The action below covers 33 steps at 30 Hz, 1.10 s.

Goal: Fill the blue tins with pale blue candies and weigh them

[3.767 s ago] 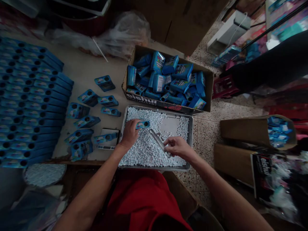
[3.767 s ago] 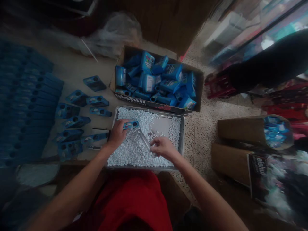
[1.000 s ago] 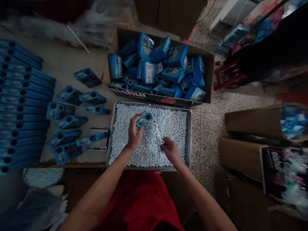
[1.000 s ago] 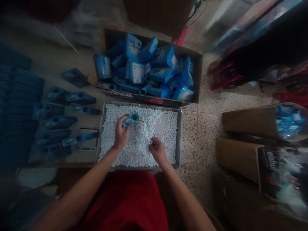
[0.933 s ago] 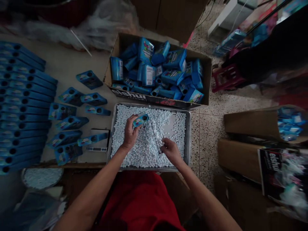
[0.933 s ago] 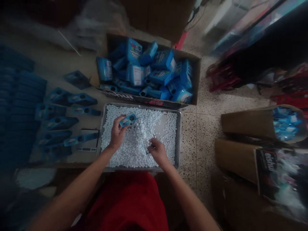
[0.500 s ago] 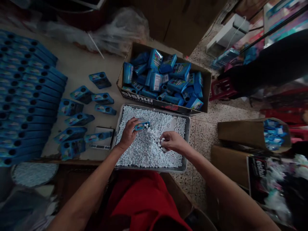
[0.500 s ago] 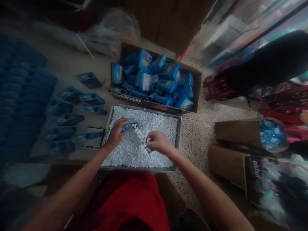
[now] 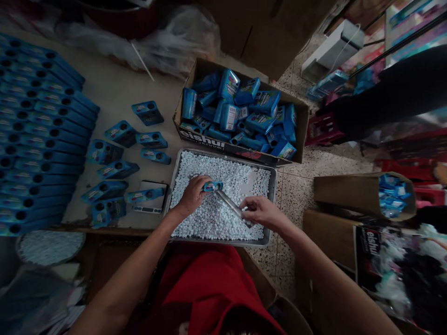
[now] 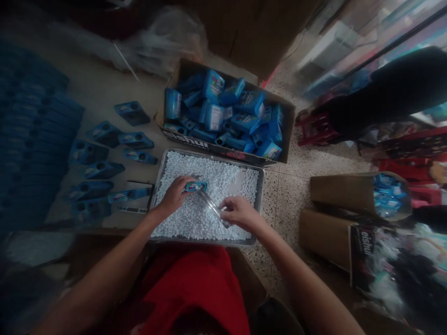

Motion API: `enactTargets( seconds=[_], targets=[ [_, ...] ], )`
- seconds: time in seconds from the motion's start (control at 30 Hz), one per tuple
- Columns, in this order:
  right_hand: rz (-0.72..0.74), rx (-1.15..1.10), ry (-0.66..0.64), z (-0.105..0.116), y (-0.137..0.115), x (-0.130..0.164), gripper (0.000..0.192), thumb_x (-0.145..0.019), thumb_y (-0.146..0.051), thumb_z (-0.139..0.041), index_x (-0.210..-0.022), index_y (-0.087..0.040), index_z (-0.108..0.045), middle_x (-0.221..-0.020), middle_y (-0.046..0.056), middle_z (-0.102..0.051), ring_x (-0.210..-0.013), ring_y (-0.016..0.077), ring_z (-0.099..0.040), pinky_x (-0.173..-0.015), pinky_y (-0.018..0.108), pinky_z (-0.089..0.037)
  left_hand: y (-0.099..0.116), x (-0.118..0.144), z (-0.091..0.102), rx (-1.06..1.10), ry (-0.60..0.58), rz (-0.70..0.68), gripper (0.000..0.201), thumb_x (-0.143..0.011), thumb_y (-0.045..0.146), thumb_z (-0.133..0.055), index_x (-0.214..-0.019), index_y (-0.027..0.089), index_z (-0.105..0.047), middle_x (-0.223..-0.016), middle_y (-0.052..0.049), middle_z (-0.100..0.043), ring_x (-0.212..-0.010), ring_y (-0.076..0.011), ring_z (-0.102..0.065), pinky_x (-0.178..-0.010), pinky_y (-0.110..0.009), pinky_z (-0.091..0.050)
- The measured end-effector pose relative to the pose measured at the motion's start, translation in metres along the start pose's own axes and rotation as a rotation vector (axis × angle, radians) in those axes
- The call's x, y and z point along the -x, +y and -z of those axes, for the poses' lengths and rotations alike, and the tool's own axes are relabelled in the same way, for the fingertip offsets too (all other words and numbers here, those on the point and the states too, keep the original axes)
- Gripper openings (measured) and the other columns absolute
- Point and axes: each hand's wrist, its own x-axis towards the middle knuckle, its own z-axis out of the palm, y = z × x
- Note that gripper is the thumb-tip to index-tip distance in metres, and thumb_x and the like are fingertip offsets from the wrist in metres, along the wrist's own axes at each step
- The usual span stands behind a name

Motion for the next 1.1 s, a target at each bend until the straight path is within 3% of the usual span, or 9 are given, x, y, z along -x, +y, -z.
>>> enactTargets(
  seconds=[0.13,0.27,0.37,0.47,0.57,0.7,0.8,0.9,1.1],
  targets=[
    [0.054,0.249,0.198,0.004,0.043,0.020,0.024,-0.083,-0.023,-0.061,-0.100,-0.018,-0.077,-0.069,-0.001,-0.069,-0.062,0.0140,-0.062,-0.061,0.024,-0.044,0.000,0.000,-0.004,0.145,0.120,0.234,0.032,-0.087,0.023,-0.069,-0.119,0.023,-0.064,-0.119,-0.008,-0.068,-0.114,-0.0260,-0.065,-0.104,-0.044,-0.051],
    [-0.138,0.676,0.375,0.017,0.111,0.028,0.030,-0.092,-0.021,-0.054,-0.108,-0.022,-0.079,-0.091,0.005,-0.078,-0.081,0.0203,-0.070,-0.070,0.027,-0.045,0.000,0.004,0.008,0.209,0.097,0.337,0.034,-0.082,0.027,-0.073,-0.115,0.023,-0.066,-0.116,-0.007,-0.070,-0.111,-0.0246,-0.067,-0.105,-0.043,-0.051],
    [-0.177,0.942,0.340,0.019,0.154,0.017,0.034,-0.093,-0.013,-0.051,-0.107,-0.024,-0.080,-0.102,0.009,-0.078,-0.091,0.0223,-0.071,-0.074,0.028,-0.046,0.001,0.010,0.023,0.279,0.139,0.401,0.037,-0.080,0.030,-0.075,-0.115,0.022,-0.066,-0.121,-0.007,-0.070,-0.115,-0.0242,-0.067,-0.107,-0.041,-0.051],
    [0.012,0.873,0.299,-0.002,0.167,-0.018,0.038,-0.092,-0.007,-0.050,-0.111,-0.024,-0.079,-0.100,0.009,-0.078,-0.095,0.0222,-0.070,-0.081,0.028,-0.047,0.005,0.016,0.033,0.356,0.175,0.477,0.042,-0.080,0.032,-0.077,-0.118,0.022,-0.064,-0.129,-0.008,-0.069,-0.122,-0.0246,-0.065,-0.111,-0.040,-0.049],
    [0.207,0.603,0.338,-0.037,0.154,-0.066,0.035,-0.095,-0.010,-0.051,-0.111,-0.023,-0.079,-0.102,0.009,-0.079,-0.099,0.0223,-0.071,-0.087,0.029,-0.049,0.006,0.024,0.036,0.398,0.231,0.526,0.044,-0.078,0.031,-0.079,-0.118,0.022,-0.063,-0.128,-0.009,-0.070,-0.121,-0.0247,-0.066,-0.113,-0.041,-0.048],
    [0.257,0.459,0.392,-0.057,0.132,-0.099,0.030,-0.095,-0.013,-0.052,-0.107,-0.023,-0.078,-0.110,0.007,-0.079,-0.103,0.0220,-0.072,-0.092,0.031,-0.052,0.003,0.033,0.039,0.393,0.326,0.533,0.045,-0.078,0.029,-0.078,-0.119,0.022,-0.062,-0.127,-0.009,-0.070,-0.119,-0.0235,-0.066,-0.114,-0.042,-0.046],
    [0.302,0.370,0.371,-0.042,0.115,-0.088,0.027,-0.094,-0.017,-0.056,-0.108,-0.021,-0.078,-0.106,0.006,-0.080,-0.096,0.0209,-0.074,-0.086,0.029,-0.053,0.001,0.035,0.042,0.353,0.310,0.500,0.042,-0.078,0.029,-0.078,-0.117,0.022,-0.063,-0.128,-0.009,-0.070,-0.120,-0.0241,-0.066,-0.112,-0.042,-0.048],
    [0.378,0.290,0.307,-0.018,0.080,-0.066,0.025,-0.093,-0.023,-0.059,-0.108,-0.020,-0.079,-0.100,0.006,-0.080,-0.087,0.0196,-0.073,-0.076,0.027,-0.051,0.003,0.032,0.044,0.293,0.269,0.449,0.038,-0.079,0.028,-0.075,-0.115,0.023,-0.064,-0.129,-0.009,-0.069,-0.123,-0.0247,-0.065,-0.112,-0.042,-0.049],
    [0.309,0.635,0.197,-0.001,-0.016,-0.037,0.027,-0.084,-0.016,-0.060,-0.099,-0.021,-0.082,-0.080,0.004,-0.076,-0.070,0.0158,-0.062,-0.063,0.025,-0.034,0.011,0.027,0.040,0.125,0.133,0.350,0.034,-0.085,0.022,-0.065,-0.118,0.025,-0.065,-0.129,-0.007,-0.066,-0.130,-0.0255,-0.060,-0.119,-0.046,-0.041]
  ],
)
